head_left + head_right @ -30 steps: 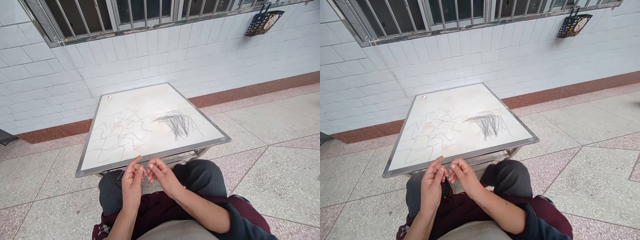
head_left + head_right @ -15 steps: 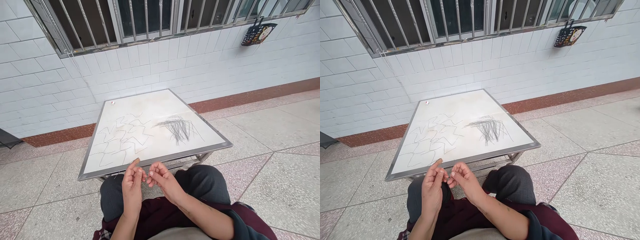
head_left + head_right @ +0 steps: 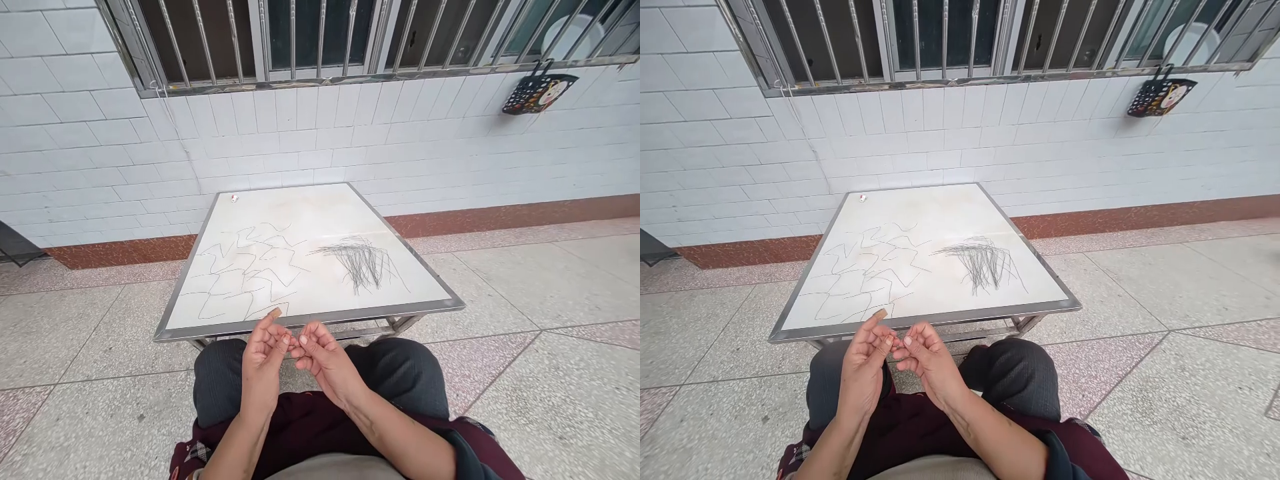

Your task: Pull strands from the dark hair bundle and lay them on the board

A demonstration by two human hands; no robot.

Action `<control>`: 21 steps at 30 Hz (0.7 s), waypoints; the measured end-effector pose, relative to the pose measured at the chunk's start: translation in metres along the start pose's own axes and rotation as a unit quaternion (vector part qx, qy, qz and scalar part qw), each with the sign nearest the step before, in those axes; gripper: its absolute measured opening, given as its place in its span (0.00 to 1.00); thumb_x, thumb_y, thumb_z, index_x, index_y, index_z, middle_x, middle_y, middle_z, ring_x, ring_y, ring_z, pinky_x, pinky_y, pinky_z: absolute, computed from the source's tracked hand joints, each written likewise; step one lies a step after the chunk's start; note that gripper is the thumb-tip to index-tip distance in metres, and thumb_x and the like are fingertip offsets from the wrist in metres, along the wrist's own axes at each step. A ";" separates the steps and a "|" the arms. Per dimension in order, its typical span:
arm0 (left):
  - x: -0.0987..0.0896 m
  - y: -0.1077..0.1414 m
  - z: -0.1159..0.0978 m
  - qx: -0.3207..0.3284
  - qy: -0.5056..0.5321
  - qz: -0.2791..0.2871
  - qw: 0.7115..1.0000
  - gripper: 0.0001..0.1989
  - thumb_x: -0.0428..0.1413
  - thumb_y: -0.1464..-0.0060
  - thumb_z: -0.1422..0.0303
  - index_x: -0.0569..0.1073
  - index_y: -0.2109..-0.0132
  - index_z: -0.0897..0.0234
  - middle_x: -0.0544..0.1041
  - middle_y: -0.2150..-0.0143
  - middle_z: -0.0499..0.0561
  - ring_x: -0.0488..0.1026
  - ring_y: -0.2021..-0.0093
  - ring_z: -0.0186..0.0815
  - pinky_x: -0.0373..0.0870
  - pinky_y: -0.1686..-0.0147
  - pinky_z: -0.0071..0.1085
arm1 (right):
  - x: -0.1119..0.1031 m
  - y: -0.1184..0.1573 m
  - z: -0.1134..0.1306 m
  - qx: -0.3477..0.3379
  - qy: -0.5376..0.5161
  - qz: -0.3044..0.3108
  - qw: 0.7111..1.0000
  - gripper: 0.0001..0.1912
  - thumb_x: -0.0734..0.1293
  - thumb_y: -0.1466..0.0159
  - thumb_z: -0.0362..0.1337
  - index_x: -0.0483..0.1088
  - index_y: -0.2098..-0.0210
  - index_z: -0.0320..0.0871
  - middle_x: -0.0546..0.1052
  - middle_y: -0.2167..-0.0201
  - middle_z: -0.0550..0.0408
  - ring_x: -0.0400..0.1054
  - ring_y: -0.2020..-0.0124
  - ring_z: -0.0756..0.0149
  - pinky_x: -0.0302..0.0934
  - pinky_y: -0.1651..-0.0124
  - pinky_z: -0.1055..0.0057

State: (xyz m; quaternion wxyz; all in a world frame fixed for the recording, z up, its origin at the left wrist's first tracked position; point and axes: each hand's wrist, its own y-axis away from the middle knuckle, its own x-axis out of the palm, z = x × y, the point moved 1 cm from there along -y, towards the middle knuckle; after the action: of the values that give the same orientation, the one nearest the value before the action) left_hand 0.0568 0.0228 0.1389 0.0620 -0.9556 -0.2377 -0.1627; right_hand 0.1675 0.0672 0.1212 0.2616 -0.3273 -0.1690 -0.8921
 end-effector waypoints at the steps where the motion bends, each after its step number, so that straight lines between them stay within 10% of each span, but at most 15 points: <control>1: 0.000 0.000 0.001 -0.003 0.014 -0.002 1.000 0.23 0.60 0.51 0.67 0.70 0.47 0.59 0.72 0.65 0.48 0.70 0.65 0.31 0.67 0.60 0.28 | 0.000 0.000 0.000 0.002 0.004 0.000 1.000 0.12 0.71 0.44 0.41 0.64 0.69 0.44 0.73 0.69 0.59 0.70 0.71 0.75 0.64 0.70 0.79; 21: 0.003 -0.006 0.004 -0.061 0.129 -0.028 0.989 0.25 0.64 0.58 0.74 0.71 0.50 0.59 0.73 0.70 0.45 0.72 0.66 0.29 0.67 0.59 0.28 | -0.007 -0.002 -0.022 -0.038 0.037 -0.059 0.997 0.13 0.72 0.47 0.39 0.63 0.69 0.46 0.67 0.75 0.63 0.62 0.77 0.76 0.55 0.79 0.81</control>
State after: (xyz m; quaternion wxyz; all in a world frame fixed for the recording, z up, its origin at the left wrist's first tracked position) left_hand 0.0573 0.0304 0.1363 0.0295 -0.9217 -0.2443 -0.3000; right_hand 0.1598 0.0608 0.1004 0.2016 -0.2929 -0.1439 -0.9235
